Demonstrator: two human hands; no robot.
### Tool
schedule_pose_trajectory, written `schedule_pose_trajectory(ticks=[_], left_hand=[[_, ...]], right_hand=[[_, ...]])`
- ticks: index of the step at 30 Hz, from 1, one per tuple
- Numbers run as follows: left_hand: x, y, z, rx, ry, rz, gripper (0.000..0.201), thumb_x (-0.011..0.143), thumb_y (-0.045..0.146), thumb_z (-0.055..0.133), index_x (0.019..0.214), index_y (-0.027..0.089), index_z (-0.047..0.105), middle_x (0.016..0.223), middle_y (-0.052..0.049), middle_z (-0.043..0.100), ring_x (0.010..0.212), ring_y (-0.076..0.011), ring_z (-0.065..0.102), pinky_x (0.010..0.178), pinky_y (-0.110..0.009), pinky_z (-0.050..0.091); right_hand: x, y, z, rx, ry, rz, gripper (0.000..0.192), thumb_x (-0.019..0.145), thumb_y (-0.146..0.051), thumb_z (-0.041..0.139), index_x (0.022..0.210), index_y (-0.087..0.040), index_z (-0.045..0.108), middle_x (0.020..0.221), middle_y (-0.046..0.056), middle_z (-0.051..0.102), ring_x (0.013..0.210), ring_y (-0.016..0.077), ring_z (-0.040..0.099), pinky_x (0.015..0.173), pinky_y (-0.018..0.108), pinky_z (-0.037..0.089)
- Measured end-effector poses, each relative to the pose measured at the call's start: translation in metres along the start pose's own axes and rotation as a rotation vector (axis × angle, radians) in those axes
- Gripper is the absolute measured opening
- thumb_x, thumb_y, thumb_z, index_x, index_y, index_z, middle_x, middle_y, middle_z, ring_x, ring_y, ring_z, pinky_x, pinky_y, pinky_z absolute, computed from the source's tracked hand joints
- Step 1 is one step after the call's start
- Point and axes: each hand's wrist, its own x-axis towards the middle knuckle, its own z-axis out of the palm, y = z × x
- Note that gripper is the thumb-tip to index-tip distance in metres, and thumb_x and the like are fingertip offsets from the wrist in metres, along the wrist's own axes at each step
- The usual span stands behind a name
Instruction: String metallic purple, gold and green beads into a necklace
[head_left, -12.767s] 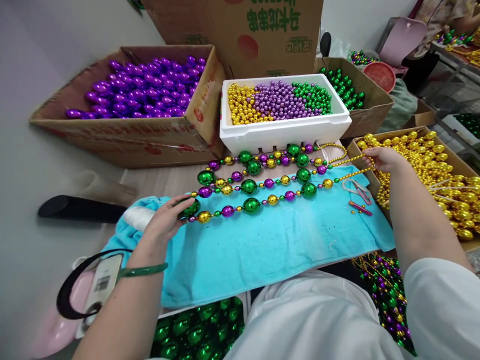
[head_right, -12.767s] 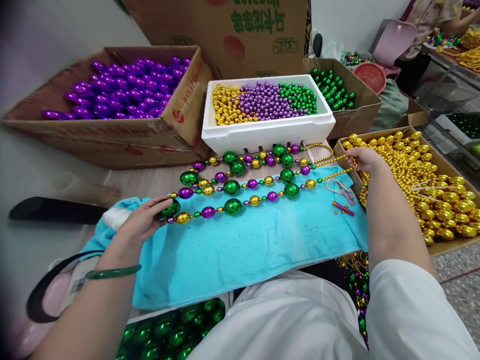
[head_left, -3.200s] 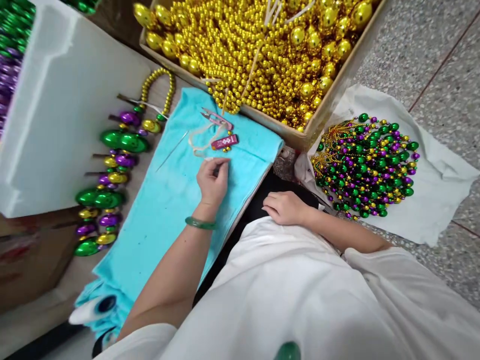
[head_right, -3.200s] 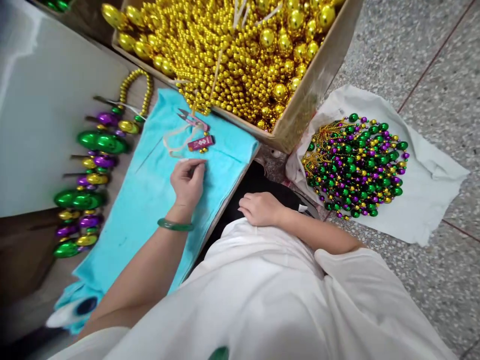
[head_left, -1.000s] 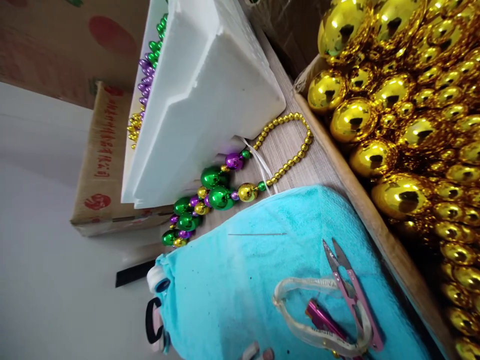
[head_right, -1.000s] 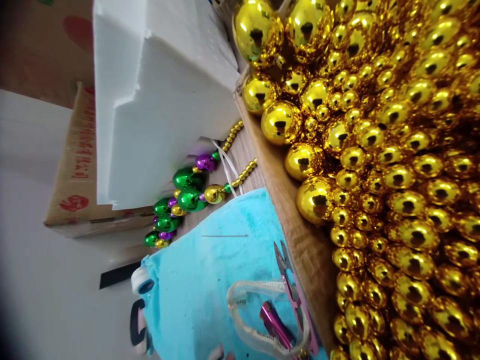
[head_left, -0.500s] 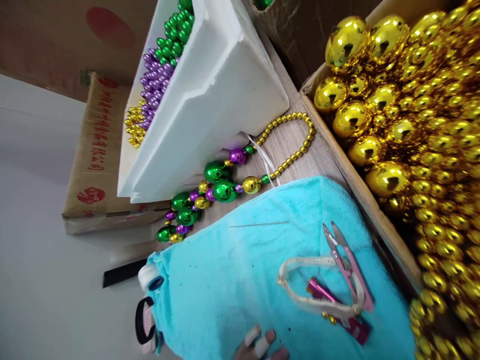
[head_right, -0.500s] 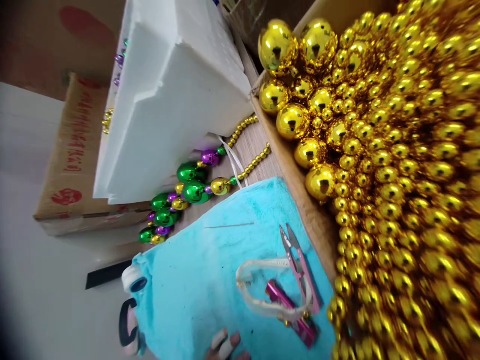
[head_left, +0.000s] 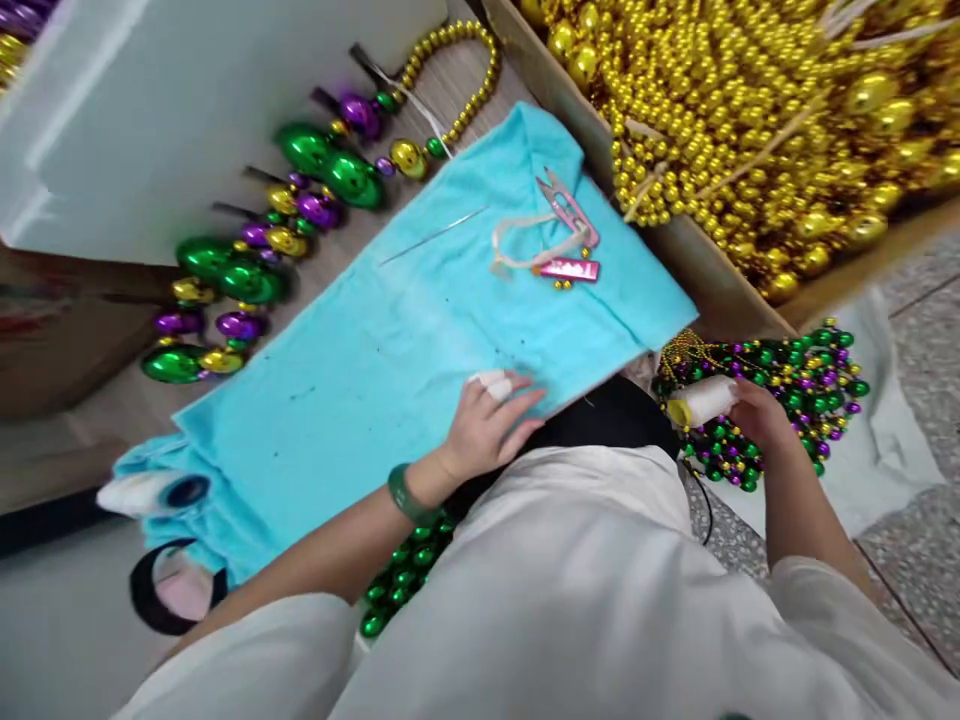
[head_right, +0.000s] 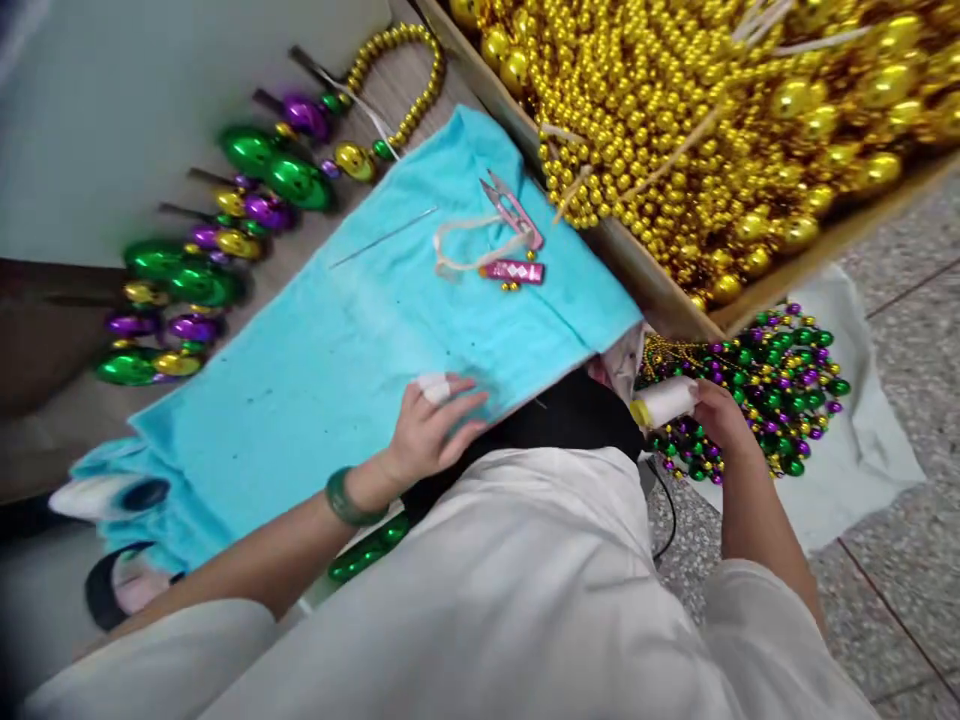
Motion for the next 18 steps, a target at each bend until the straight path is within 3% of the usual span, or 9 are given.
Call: schedule_pose_trajectory(ticks=[2, 5, 8, 11, 14, 18], left_hand=[[0.025, 0.021, -0.002, -0.156, 0.076, -0.01, 0.031, 0.089, 0.032, 0.053, 0.115, 0.019, 0.066, 0.116, -0.012, 0.066, 0.11, -0.0249, 0.057, 0.098, -0.044, 0.041], [0.07, 0.066, 0.007, -0.606, 0.113, -0.039, 0.034, 0.093, 0.034, 0.046, 0.117, 0.018, 0.064, 0.118, -0.011, 0.065, 0.11, -0.0212, 0.058, 0.097, -0.04, 0.045], [0.109, 0.108, 0.024, -1.265, -0.084, -0.114, 0.045, 0.089, 0.039, 0.051, 0.128, 0.018, 0.057, 0.131, -0.012, 0.059, 0.11, -0.0224, 0.059, 0.083, -0.033, 0.051], [0.13, 0.131, 0.03, -1.659, -0.341, -0.252, 0.059, 0.078, 0.046, 0.063, 0.127, 0.014, 0.058, 0.113, -0.015, 0.066, 0.088, -0.0212, 0.065, 0.066, -0.029, 0.051], [0.126, 0.137, 0.015, -1.706, -0.404, -0.325, 0.053, 0.073, 0.047, 0.071, 0.112, 0.011, 0.066, 0.08, -0.007, 0.065, 0.06, -0.0106, 0.057, 0.052, -0.022, 0.043], [0.094, 0.126, -0.03, -1.47, -0.177, -0.427, 0.037, 0.07, 0.042, 0.076, 0.089, 0.01, 0.072, 0.061, 0.002, 0.053, 0.047, -0.0028, 0.044, 0.044, -0.017, 0.031]], right_hand=[[-0.034, -0.017, -0.007, 0.057, 0.015, -0.088, 0.032, 0.066, -0.048, 0.072, 0.081, -0.021, 0.066, 0.073, 0.0, 0.065, 0.061, 0.0158, 0.06, 0.058, 0.03, 0.05], [-0.078, -0.058, 0.008, 0.169, -0.051, -0.303, 0.039, 0.064, -0.05, 0.07, 0.092, -0.023, 0.069, 0.088, 0.004, 0.07, 0.075, 0.0222, 0.065, 0.069, 0.037, 0.053], [-0.109, -0.106, 0.044, 0.224, -0.111, -0.516, 0.035, 0.066, -0.044, 0.072, 0.092, -0.022, 0.069, 0.088, 0.004, 0.07, 0.079, 0.0217, 0.065, 0.073, 0.036, 0.055], [-0.125, -0.145, 0.082, 0.26, -0.139, -0.617, 0.03, 0.067, -0.038, 0.074, 0.089, -0.019, 0.069, 0.088, 0.004, 0.068, 0.08, 0.0187, 0.064, 0.068, 0.03, 0.057], [-0.129, -0.173, 0.105, 0.338, -0.105, -0.718, 0.023, 0.071, -0.036, 0.071, 0.084, -0.018, 0.066, 0.09, 0.005, 0.066, 0.082, 0.0182, 0.064, 0.06, 0.026, 0.059], [-0.126, -0.199, 0.107, 0.529, 0.047, -0.846, 0.02, 0.071, -0.031, 0.072, 0.084, -0.017, 0.064, 0.095, 0.004, 0.066, 0.083, 0.016, 0.065, 0.057, 0.023, 0.06]])
